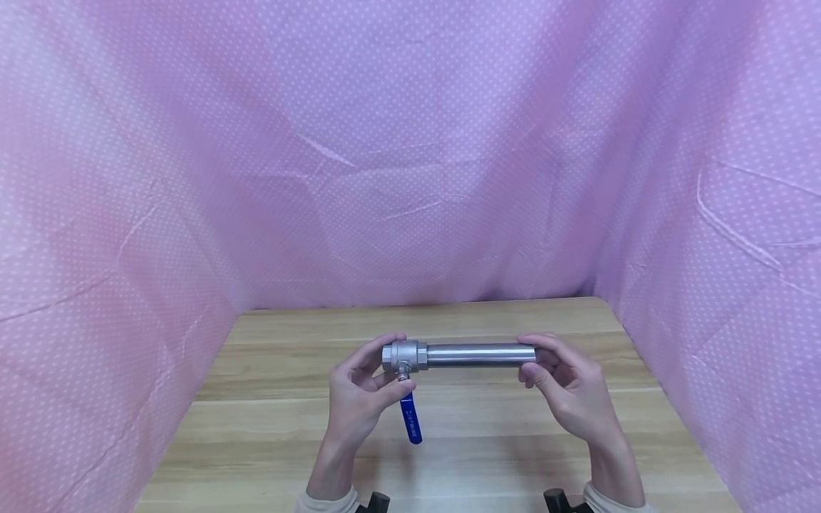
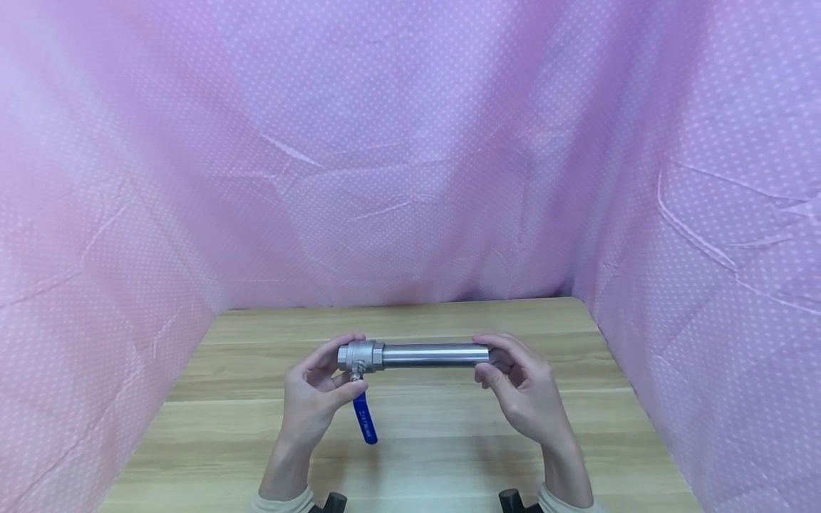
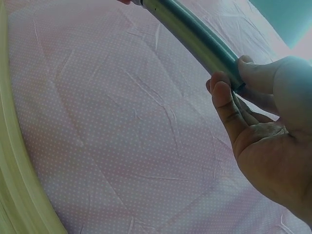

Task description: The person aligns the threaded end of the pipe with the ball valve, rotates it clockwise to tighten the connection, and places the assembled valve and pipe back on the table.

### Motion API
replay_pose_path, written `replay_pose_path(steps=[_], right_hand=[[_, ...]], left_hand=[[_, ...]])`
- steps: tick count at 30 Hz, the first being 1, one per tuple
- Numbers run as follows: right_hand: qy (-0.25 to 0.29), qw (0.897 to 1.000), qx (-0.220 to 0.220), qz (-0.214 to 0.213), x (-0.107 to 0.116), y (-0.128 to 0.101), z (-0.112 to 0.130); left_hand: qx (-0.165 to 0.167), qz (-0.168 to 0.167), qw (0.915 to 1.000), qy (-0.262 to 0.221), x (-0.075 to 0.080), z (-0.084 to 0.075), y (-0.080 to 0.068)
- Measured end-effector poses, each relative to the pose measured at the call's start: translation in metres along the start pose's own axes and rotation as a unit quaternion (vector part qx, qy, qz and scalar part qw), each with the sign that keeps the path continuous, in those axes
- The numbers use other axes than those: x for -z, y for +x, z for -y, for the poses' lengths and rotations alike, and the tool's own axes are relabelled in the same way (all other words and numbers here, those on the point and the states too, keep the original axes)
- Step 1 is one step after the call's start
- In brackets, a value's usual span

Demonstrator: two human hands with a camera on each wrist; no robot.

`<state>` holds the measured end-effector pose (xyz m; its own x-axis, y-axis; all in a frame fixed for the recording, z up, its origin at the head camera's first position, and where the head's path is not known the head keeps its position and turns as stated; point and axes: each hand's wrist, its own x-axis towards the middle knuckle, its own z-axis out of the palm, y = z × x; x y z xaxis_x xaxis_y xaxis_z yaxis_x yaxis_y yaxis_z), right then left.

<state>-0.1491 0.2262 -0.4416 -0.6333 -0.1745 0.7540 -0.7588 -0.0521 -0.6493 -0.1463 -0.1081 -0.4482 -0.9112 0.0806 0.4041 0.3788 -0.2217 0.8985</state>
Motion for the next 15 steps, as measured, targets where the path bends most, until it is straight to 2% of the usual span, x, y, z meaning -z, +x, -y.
replay_pose_path(steps=[7,11,15], right_hand=[[-0.006,1.000,0.001,0.004,-0.0011,0.0016,0.0010],[-0.017,1.000,-0.013,0.002,-0.0020,0.0016,0.0026],[-0.002,1.000,-0.025,0.004,-0.0025,0.0020,0.0042]], left_hand=[[-0.002,-0.004,1.0000,0.004,0.0015,-0.0007,-0.0003],[-0.001,-0.002,1.0000,-0.001,0.0018,-0.0015,0.0000],[-0.002,0.001,1.0000,-0.004,0.0023,-0.0016,0.0002]])
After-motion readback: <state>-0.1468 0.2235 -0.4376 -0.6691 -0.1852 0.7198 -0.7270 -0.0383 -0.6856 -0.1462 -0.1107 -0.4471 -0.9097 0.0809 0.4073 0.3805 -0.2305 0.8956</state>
